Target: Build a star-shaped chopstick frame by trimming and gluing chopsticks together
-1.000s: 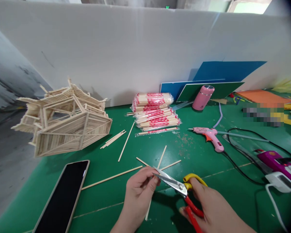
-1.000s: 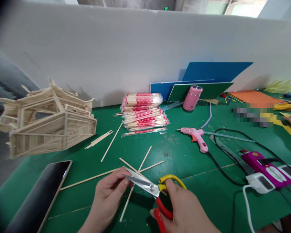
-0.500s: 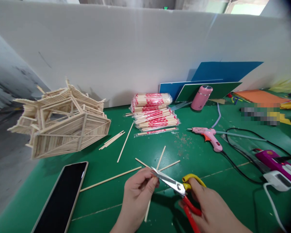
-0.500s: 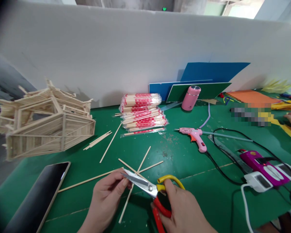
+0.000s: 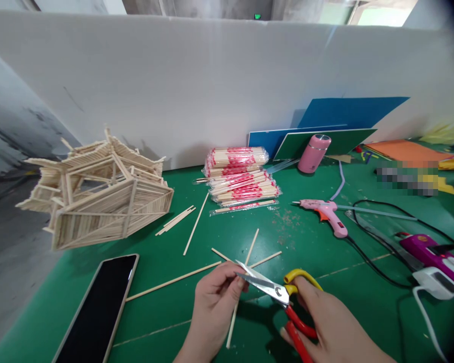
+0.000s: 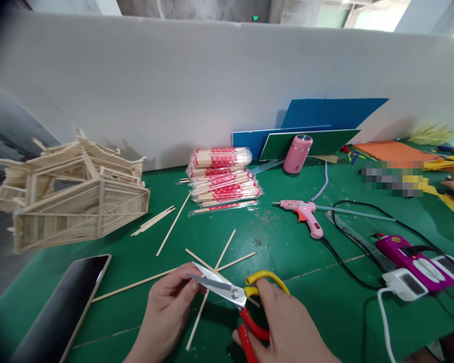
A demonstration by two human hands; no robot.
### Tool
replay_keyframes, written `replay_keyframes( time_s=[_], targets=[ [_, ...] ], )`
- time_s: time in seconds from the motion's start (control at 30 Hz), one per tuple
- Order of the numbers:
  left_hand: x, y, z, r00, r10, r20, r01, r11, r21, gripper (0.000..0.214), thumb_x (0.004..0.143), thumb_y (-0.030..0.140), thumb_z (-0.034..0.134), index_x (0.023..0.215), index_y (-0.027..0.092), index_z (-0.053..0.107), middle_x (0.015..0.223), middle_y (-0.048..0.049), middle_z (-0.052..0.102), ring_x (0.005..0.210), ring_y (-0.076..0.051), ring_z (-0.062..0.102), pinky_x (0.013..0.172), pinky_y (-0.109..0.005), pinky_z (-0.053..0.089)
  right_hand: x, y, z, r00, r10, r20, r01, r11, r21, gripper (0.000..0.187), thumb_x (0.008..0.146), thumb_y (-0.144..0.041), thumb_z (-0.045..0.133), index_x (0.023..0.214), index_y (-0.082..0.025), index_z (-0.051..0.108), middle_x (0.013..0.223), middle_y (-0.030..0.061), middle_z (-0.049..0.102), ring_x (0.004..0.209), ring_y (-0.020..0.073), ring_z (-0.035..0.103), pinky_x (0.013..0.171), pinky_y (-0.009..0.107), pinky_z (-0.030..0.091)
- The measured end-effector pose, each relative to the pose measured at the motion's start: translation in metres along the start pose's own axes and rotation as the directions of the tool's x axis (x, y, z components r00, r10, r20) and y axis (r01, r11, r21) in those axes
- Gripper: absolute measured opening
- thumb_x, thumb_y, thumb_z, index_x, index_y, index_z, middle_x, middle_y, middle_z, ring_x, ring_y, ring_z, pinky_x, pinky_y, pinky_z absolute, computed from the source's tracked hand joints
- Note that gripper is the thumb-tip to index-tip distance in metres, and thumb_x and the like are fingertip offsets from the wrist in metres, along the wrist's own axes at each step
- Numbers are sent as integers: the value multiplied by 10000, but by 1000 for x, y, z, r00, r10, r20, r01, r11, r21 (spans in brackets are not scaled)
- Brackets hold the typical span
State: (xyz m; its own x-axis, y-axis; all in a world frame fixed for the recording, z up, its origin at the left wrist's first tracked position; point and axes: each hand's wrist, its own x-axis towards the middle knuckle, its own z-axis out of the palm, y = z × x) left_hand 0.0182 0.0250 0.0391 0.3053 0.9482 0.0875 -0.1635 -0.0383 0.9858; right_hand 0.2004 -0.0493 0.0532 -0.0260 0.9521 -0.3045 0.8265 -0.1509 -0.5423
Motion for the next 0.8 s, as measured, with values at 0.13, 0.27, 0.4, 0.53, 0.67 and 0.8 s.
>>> replay_keyframes(
  time_s=[0.13, 0.27, 0.4, 0.53, 0.67, 0.8],
  targets=[
    [0, 1, -1, 1000, 13, -20, -12, 999, 39, 64, 723, 163, 570, 718, 172, 632, 671, -9, 579, 587, -111, 524, 544, -194, 422, 0, -2, -2, 1000, -16, 24, 15, 1000, 15, 355, 666, -386, 531, 933, -176, 427, 815, 87, 600, 648, 191, 562, 527, 254, 416],
    [-1, 4, 0, 1000, 2, -31, -1, 999, 54, 62, 722, 163, 572, 717, 171, 633, 657, -9, 574, 583, -112, 520, 544, -196, 421, -1, -3, -1, 998, -25, 49, 23, 999, 37, 346, 673, -383, 524, 928, -173, 421, 829, 98, 599, 609, 179, 547, 509, 251, 412],
    [0, 5, -1, 999, 36, -21, -35, 997, 70, 80, 722, 148, 568, 720, 186, 639, 663, -6, 578, 593, -112, 523, 550, -192, 418, -1, -4, 0, 998, -29, 62, 26, 999, 38, 316, 667, -401, 523, 874, -184, 424, 775, 80, 598, 579, 174, 531, 503, 254, 407],
    [1, 7, 0, 998, 64, -6, -63, 992, 109, 95, 721, 142, 561, 697, 189, 640, 663, -9, 582, 596, -118, 526, 551, -195, 417, -2, -3, -1, 999, -10, 51, 10, 1000, -6, 319, 669, -400, 518, 878, -178, 424, 752, 82, 603, 571, 183, 534, 507, 267, 409],
    [0, 9, 2, 998, 61, -32, -57, 990, 129, 83, 711, 149, 568, 683, 181, 639, 668, -19, 589, 590, -126, 527, 546, -204, 419, -3, -2, 1, 999, -14, 51, 15, 999, -28, 353, 676, -428, 509, 901, -170, 423, 752, 91, 612, 553, 180, 538, 488, 261, 400],
    [0, 9, 2, 996, 73, -48, -66, 989, 134, 72, 704, 158, 572, 675, 178, 635, 663, -21, 587, 584, -127, 528, 537, -203, 421, -2, -2, 4, 999, -16, 45, 19, 998, -53, 368, 677, -427, 506, 914, -158, 424, 728, 88, 614, 534, 175, 537, 468, 254, 387]
  ],
)
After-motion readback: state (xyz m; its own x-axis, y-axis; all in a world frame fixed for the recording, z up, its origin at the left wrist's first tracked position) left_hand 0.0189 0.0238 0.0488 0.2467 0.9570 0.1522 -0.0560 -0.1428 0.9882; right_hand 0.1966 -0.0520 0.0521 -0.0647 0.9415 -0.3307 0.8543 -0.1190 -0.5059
